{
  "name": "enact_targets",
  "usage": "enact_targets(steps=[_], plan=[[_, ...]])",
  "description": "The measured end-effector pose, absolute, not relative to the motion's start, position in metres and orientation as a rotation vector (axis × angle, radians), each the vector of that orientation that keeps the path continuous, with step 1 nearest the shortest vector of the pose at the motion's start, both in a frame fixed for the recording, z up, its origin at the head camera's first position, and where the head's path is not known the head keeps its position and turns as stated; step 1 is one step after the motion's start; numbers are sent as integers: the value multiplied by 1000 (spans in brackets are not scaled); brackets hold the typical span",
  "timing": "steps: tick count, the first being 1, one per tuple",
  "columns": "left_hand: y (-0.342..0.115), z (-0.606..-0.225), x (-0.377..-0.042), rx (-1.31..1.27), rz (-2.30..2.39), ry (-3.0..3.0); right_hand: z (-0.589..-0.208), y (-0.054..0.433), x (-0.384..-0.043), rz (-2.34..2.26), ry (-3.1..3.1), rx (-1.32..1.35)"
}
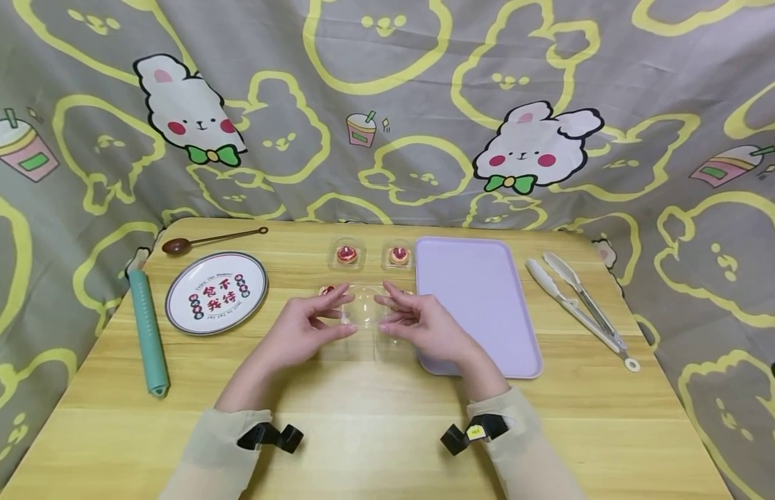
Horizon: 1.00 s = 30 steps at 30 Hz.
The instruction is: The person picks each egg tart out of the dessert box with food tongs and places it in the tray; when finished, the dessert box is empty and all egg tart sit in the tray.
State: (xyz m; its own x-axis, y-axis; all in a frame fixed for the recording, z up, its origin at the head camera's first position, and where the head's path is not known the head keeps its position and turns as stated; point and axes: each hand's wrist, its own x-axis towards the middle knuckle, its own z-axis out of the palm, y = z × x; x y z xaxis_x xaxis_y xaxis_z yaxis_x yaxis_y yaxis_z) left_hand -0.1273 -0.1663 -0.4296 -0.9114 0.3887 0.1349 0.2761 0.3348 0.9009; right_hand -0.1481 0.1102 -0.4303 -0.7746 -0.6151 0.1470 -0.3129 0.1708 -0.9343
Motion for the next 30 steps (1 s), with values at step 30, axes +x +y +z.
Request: enact_targets(steps=[30], plan=[[-203,-456,-118,515,1508,2407,-435,73,-141,-1104,2600,-844]])
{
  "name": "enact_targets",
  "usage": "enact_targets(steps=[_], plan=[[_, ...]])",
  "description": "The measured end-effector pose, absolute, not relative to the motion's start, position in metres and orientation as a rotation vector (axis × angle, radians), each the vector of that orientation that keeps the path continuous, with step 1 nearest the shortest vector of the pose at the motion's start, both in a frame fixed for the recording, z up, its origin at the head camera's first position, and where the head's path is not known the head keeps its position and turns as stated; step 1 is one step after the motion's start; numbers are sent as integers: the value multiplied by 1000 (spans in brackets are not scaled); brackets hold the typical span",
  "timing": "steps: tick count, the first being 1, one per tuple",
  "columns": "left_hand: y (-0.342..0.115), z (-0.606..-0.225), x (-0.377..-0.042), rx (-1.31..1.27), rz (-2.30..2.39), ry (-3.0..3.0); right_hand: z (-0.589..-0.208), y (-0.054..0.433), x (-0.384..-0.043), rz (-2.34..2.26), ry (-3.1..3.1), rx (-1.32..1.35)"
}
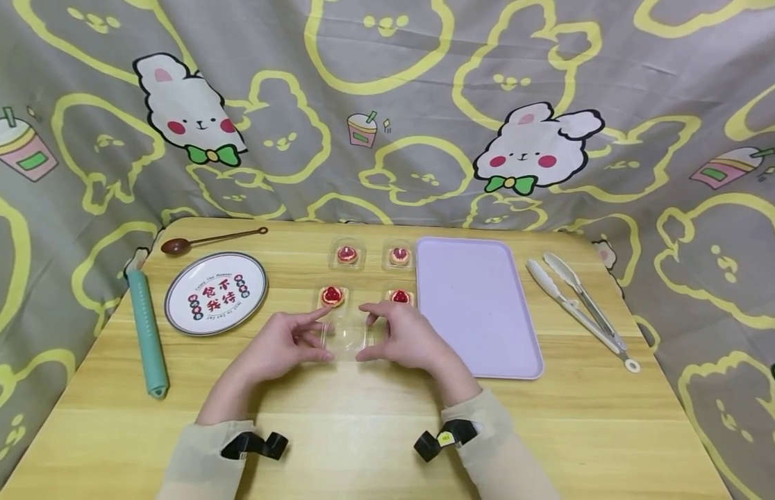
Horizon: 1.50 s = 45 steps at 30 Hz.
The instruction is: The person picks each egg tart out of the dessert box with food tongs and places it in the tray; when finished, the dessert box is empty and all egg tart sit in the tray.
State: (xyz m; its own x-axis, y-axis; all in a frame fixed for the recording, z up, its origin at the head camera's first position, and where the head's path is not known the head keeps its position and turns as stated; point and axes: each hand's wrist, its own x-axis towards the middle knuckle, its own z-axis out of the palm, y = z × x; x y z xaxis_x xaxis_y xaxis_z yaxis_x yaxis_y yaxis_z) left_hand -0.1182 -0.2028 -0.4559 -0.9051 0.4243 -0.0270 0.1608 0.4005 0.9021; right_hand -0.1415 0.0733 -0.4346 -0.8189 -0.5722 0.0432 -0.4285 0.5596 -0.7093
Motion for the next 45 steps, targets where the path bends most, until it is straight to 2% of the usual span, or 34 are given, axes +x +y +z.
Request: enact_targets(steps=[22,37,45], plan=[[-210,-463,-120,504,1445,2391,-441,73,-140,-914,2681,-856],[-216,-433,-121,421,1250,2693,-419,97,-141,-1056,2649,-909],[-198,-421,-133,466,1421,2729,-409,119,-156,-1150,2641,-925]])
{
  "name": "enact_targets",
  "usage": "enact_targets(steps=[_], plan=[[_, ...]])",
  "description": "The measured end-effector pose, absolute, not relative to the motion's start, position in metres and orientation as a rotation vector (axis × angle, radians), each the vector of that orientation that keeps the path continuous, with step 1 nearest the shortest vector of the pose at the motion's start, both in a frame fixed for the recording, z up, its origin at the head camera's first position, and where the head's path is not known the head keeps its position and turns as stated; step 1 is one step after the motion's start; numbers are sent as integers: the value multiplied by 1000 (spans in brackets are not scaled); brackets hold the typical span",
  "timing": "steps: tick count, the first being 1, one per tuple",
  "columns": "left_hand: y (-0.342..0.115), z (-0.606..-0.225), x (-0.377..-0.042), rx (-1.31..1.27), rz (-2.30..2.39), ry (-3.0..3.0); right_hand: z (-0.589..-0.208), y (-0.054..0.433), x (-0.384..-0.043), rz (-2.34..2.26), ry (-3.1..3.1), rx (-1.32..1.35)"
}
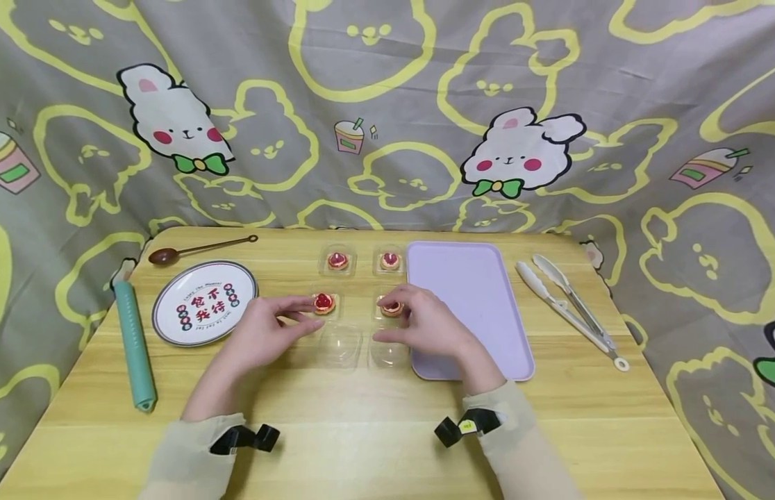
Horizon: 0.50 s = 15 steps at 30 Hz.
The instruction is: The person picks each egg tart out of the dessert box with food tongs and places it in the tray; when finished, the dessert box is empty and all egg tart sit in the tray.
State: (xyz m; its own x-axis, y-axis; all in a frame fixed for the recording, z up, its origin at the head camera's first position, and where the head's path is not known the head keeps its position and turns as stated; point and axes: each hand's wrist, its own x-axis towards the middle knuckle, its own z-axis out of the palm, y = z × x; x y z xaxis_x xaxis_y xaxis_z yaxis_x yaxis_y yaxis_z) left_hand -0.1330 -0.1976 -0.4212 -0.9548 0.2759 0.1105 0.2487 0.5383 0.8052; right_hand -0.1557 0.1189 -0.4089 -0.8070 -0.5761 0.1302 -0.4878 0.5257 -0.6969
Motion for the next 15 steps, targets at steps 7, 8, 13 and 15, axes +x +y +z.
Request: enact_targets(steps=[7,8,13,15], plan=[[-179,-419,-154,472,1473,2627,-403,141,-175,-1220,2668,-883],[-176,-418,-158,469,1473,2607,-402,144,-178,-1226,2674,-873],[-164,-418,-176,481,1431,2581,-397,159,-195,-1223,2700,-807],[-159,-419,-184,506,1421,2587,-395,164,-202,-1214,2701,-779]])
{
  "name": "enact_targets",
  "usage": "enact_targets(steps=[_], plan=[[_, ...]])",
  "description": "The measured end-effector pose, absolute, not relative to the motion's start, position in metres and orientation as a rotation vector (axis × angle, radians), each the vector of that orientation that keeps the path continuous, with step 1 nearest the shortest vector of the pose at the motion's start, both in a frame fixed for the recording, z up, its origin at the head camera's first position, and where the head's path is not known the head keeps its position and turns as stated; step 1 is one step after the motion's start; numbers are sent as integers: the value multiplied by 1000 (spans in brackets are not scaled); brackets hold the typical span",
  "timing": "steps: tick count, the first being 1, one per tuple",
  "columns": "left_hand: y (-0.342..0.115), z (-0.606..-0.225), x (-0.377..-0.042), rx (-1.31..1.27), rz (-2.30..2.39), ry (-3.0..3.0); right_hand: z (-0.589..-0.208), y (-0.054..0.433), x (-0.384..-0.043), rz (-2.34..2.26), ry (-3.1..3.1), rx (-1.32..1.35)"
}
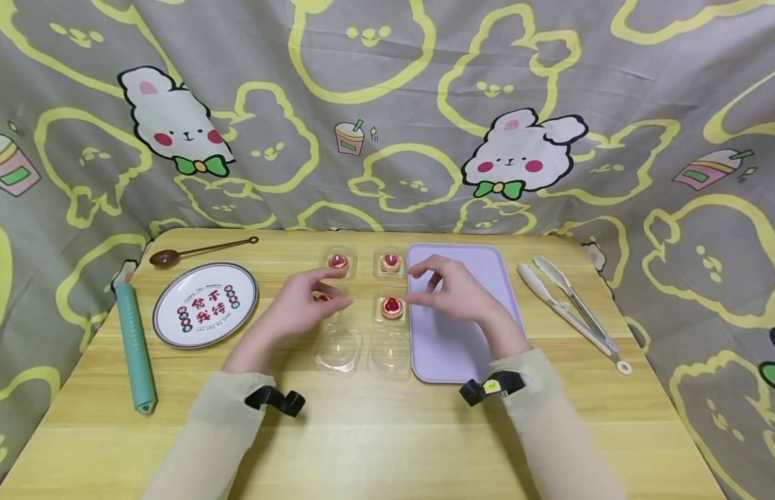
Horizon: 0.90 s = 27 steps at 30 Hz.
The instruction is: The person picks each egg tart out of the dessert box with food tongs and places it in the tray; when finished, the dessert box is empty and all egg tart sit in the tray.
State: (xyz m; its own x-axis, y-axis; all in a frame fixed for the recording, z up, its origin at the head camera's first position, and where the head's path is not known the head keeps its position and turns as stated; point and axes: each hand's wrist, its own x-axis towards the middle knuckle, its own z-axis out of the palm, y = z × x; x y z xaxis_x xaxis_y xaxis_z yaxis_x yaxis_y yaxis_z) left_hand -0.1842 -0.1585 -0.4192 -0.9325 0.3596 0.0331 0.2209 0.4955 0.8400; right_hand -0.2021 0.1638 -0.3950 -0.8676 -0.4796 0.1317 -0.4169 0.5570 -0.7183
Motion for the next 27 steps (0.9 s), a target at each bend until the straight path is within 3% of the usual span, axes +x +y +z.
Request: enact_targets(steps=[12,27], plan=[[-121,-436,-232,557,1412,2583,-401,167,-252,-1103,2652,-684],[-93,-447,-258,404,1281,2682,-427,156,-295,-1071,2574,-665]])
